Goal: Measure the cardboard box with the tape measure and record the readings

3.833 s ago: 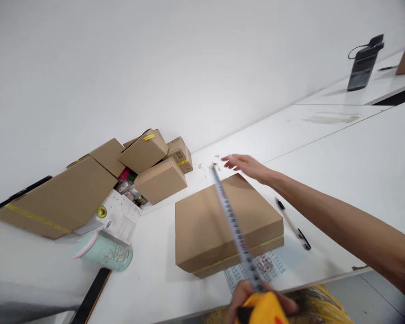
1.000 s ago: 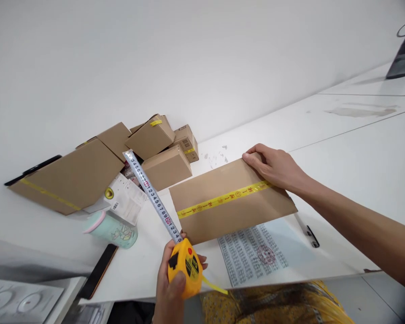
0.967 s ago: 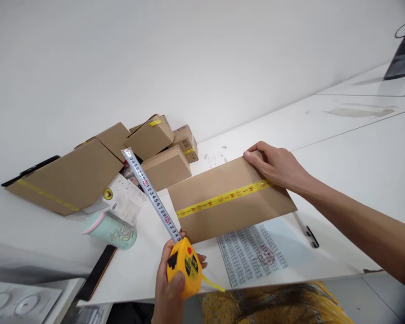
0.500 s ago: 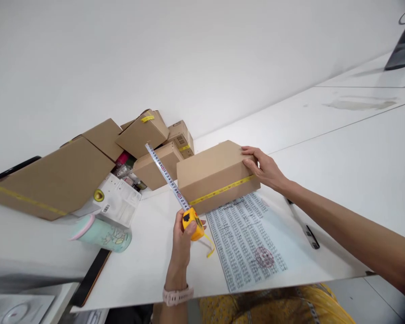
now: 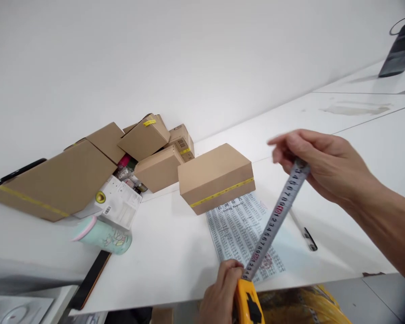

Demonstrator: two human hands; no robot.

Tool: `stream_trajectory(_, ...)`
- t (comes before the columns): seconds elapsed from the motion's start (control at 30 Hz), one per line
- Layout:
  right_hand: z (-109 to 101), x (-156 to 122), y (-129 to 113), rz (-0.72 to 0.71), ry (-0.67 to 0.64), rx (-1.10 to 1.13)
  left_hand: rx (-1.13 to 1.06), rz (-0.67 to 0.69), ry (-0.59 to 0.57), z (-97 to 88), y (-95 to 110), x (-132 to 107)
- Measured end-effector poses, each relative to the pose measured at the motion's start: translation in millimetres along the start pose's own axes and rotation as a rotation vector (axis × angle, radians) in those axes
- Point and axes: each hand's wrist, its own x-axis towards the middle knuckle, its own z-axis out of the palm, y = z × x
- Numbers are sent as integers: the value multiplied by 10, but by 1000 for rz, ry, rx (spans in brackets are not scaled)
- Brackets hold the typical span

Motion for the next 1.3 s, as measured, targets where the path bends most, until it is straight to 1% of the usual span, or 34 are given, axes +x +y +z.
stream_trajectory(0.03, -56, -102, 5, -3, 49, -45, 28, -36, -10, 45, 1, 1)
stream_trajectory(0.1, -134, -336, 54, -23, 185, -157, 27, -93, 19, 130, 42, 3)
stream_trajectory(0.17, -133, -604, 130, -29, 299, -291, -64, -102, 62, 215, 116, 19)
stream_trajectory(0.2, -98, -742, 176, -15, 306, -349, -125, -94, 81, 258, 157, 36)
stream_trajectory(0.27, 18, -996, 284, -15, 240, -401, -219, -65, 108, 338, 235, 83)
stream_trajectory(0.33, 135, -1158, 412, -98, 49, -369, -262, -27, 124, 380, 305, 131)
stream_trajectory(0.37, 167, -1185, 484, -140, -35, -359, -276, -3, 133, 375, 340, 148)
stream_trajectory(0.4, 171, -1173, 561, -158, -86, -373, -296, 25, 148, 346, 378, 160)
stream_trajectory(0.43, 144, -1127, 645, -147, -98, -420, -316, 51, 175, 290, 420, 170)
stream_trajectory(0.47, 86, -1053, 739, -107, -76, -502, -325, 75, 224, 206, 467, 182)
stream_trajectory(0.53, -91, -875, 954, 71, -2, -774, -263, 122, 383, -38, 572, 241)
stream_trajectory(0.57, -189, -794, 1071, 170, -18, -927, -175, 150, 476, -189, 626, 301)
stream_trajectory(0.6, -279, -732, 1189, 246, -67, -1048, -54, 190, 563, -350, 676, 387)
stream_trajectory(0.67, -412, -673, 1405, 312, -173, -1200, 200, 269, 699, -676, 751, 635)
stream_trajectory(0.73, -479, -685, 1564, 290, -279, -1223, 428, 314, 771, -968, 779, 955)
stream_trajectory(0.8, -514, -719, 1645, 236, -342, -1160, 582, 331, 763, -1198, 761, 1285)
stream_trajectory(0.87, -550, -733, 1644, 220, -343, -1035, 652, 305, 742, -1357, 717, 1560)
stream_trajectory(0.93, -595, -723, 1572, 297, -298, -813, 682, 264, 722, -1432, 676, 1738)
stream_trajectory(1.0, -635, -709, 1463, 406, -255, -475, 709, 260, 745, -1399, 650, 1803)
stream_trajectory(1.03, -646, -709, 1409, 445, -243, -306, 718, 295, 781, -1335, 640, 1797)
stream_trajectory(1.07, -647, -715, 1362, 469, -239, -171, 715, 359, 823, -1238, 628, 1773)
stream_trajectory(1.1, -639, -727, 1327, 484, -237, -84, 695, 445, 846, -1113, 611, 1736)
stream_trajectory(1.13, -620, -745, 1306, 497, -238, -43, 651, 537, 842, -965, 586, 1695)
stream_trajectory(1.17, -591, -767, 1297, 508, -242, -33, 585, 613, 778, -803, 552, 1659)
stream_trajectory(1.2, -554, -790, 1299, 514, -243, -39, 507, 647, 652, -638, 508, 1633)
stream_trajectory(1.27, -464, -832, 1317, 497, -220, -60, 337, 564, 403, -340, 397, 1632)
stream_trajectory(1.3, -414, -847, 1326, 471, -200, -68, 305, 523, 328, -221, 335, 1660)
